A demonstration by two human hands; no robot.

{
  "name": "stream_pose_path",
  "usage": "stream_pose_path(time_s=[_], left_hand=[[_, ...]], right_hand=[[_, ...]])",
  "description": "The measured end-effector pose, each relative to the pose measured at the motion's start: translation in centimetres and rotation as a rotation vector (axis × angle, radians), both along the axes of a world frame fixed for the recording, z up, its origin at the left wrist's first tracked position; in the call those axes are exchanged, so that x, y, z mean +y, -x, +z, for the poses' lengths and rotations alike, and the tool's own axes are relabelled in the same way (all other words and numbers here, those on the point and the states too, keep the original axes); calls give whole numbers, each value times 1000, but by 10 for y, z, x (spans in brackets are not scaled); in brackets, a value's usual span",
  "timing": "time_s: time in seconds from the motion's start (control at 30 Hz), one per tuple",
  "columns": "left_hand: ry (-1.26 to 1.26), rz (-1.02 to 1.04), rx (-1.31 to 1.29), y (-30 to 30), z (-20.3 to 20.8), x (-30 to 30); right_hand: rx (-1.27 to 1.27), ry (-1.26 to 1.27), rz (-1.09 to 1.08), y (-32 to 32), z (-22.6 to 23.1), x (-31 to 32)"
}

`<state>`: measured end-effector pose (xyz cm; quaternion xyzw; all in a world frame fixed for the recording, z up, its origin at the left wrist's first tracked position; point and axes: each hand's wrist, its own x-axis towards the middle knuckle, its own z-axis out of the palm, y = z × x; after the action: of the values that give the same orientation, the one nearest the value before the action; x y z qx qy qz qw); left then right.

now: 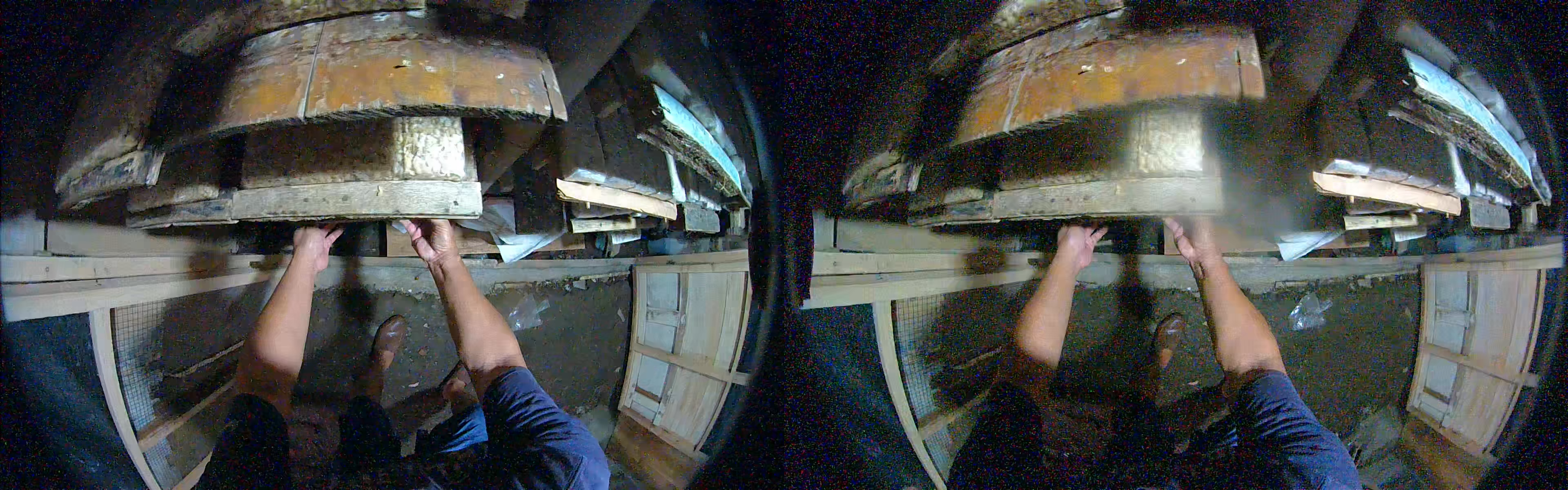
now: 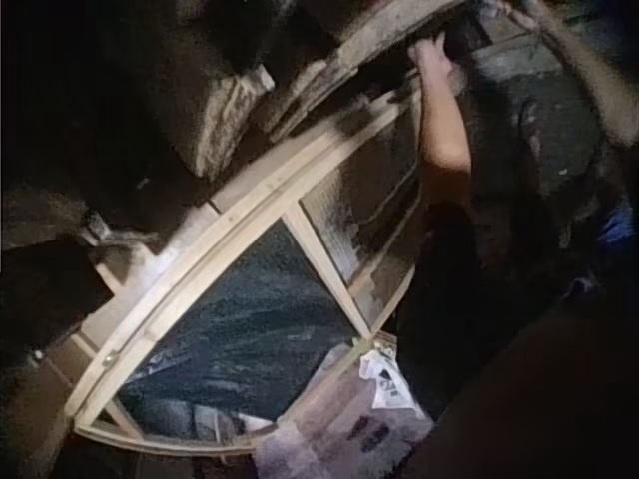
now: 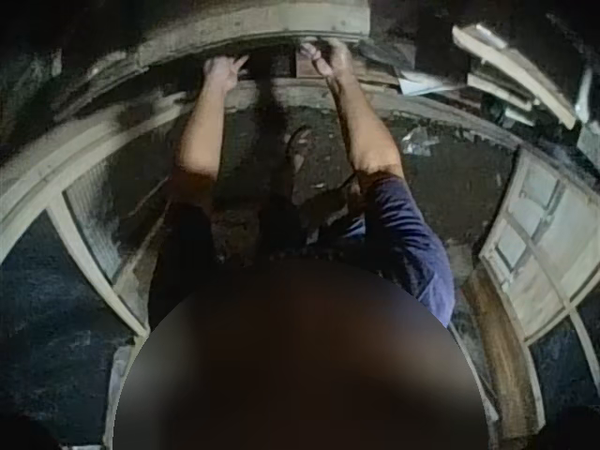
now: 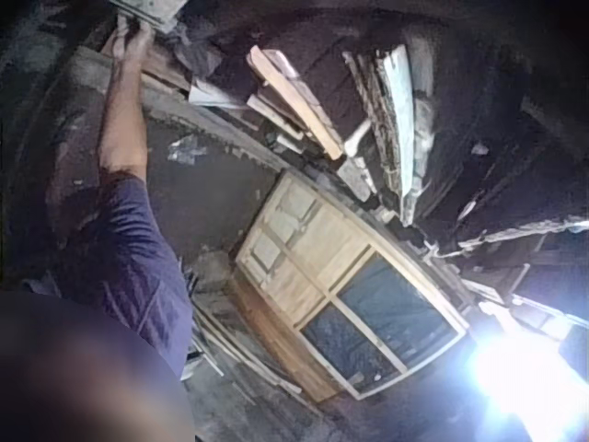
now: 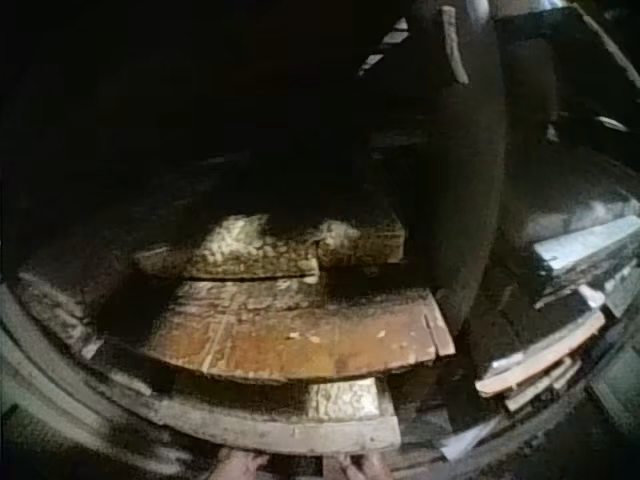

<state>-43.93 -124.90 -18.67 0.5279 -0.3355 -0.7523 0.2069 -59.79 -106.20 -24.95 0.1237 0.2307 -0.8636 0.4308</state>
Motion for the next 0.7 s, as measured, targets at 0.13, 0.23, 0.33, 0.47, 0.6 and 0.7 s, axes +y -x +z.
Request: stream_pose_path(time_s=[0.13, 0.23, 0.33, 0.47, 0.6, 0.7], left_hand=[[34, 28, 1, -10, -13, -3], [13, 25, -12, -11, -11, 3], [1, -19, 44, -29, -16, 9], [-41, -68, 24, -44, -17, 19], [-62, -238, 63, -50, -13, 19], [-117, -276, 37, -47, -4, 19]], right_hand=[[-36, 54, 17, -7, -2, 2], [-118, -51, 71, -11, -9, 18], [-136, -60, 71, -23, -7, 27], [-143, -87, 43, -39, 12, 45], [-134, -104, 56, -49, 3, 69], [-150, -95, 84, -54, -10, 85]])
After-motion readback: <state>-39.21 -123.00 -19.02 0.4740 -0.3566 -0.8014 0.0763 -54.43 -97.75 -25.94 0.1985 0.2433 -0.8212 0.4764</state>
